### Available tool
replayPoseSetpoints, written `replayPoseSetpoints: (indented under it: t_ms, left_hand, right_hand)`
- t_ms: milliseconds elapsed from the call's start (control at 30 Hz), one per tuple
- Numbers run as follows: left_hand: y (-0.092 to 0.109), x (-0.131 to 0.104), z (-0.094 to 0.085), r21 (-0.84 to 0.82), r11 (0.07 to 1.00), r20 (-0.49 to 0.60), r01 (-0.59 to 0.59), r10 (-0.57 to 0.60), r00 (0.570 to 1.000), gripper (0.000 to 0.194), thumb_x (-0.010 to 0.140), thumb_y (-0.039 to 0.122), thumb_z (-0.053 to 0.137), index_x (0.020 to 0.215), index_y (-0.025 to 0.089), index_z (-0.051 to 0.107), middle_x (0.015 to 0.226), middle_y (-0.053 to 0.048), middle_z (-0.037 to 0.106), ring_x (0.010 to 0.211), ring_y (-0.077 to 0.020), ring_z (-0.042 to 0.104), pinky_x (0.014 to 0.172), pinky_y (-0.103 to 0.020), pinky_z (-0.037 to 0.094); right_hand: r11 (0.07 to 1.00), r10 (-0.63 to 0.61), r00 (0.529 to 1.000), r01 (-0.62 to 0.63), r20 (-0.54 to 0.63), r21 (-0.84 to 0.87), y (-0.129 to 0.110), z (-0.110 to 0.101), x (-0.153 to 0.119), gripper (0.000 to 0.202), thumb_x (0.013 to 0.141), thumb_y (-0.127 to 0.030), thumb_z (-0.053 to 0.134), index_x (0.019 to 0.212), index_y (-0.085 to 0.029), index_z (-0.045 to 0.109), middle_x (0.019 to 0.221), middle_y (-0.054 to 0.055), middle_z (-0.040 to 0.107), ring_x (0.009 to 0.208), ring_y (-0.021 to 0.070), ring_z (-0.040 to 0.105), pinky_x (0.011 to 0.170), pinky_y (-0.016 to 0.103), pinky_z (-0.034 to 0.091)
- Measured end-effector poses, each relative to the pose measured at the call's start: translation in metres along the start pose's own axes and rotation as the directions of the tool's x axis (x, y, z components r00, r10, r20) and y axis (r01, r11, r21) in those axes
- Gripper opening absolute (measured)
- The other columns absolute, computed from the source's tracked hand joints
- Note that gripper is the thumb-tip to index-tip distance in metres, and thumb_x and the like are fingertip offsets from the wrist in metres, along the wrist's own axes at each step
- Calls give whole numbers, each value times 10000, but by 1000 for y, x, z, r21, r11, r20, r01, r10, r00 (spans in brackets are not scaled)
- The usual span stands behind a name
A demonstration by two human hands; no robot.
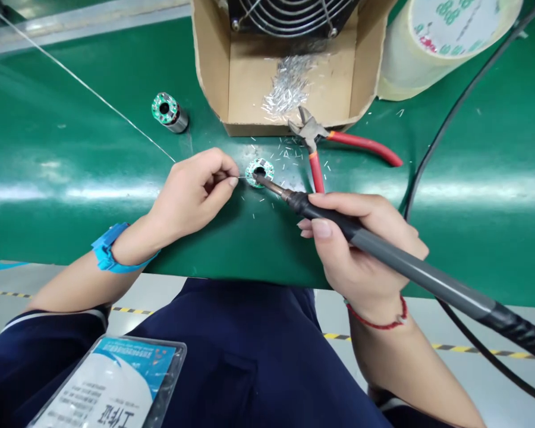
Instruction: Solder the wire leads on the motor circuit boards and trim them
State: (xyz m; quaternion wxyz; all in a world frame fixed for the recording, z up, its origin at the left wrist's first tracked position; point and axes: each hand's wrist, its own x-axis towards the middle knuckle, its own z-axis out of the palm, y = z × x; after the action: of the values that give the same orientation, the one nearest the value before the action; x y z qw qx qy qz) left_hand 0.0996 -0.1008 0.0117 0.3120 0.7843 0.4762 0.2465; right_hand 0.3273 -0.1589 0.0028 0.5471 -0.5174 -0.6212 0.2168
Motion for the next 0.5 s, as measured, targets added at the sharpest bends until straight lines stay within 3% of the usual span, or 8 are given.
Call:
replayPoseSetpoints:
  t_ms: [300,400,500]
  left_hand:
    - [-1,8,-3,-74,993,32,94,-92,995,110,885,111,533,836,197,580,712,10,547,681,-131,555,686,-299,470]
    - [-3,11,-1,-126,987,56,104,-97,994,105,897,142,557,963,203,611,747,14,556,694,-125,570,695,-291,484]
    - [-5,14,3,-172,981,129,92,-70,989,267,871,139,611,1128,210,626,775,11,568,756,-145,610,722,-298,498]
  right_hand:
    - [996,-33,999,32,-8,-89,-3,0,2,176,814,-269,731,976,-213,776,638,32,702,560,178,707,360,246,405]
    - [994,-29,1000,28,-11,-105,-1,0,3,163,810,-299,737,938,-207,781,620,37,703,583,192,718,368,256,404]
    - [992,7,1000,-9,-14,-123,-3,-2,5,181,801,-363,751,903,-217,781,624,35,709,616,203,728,392,268,424]
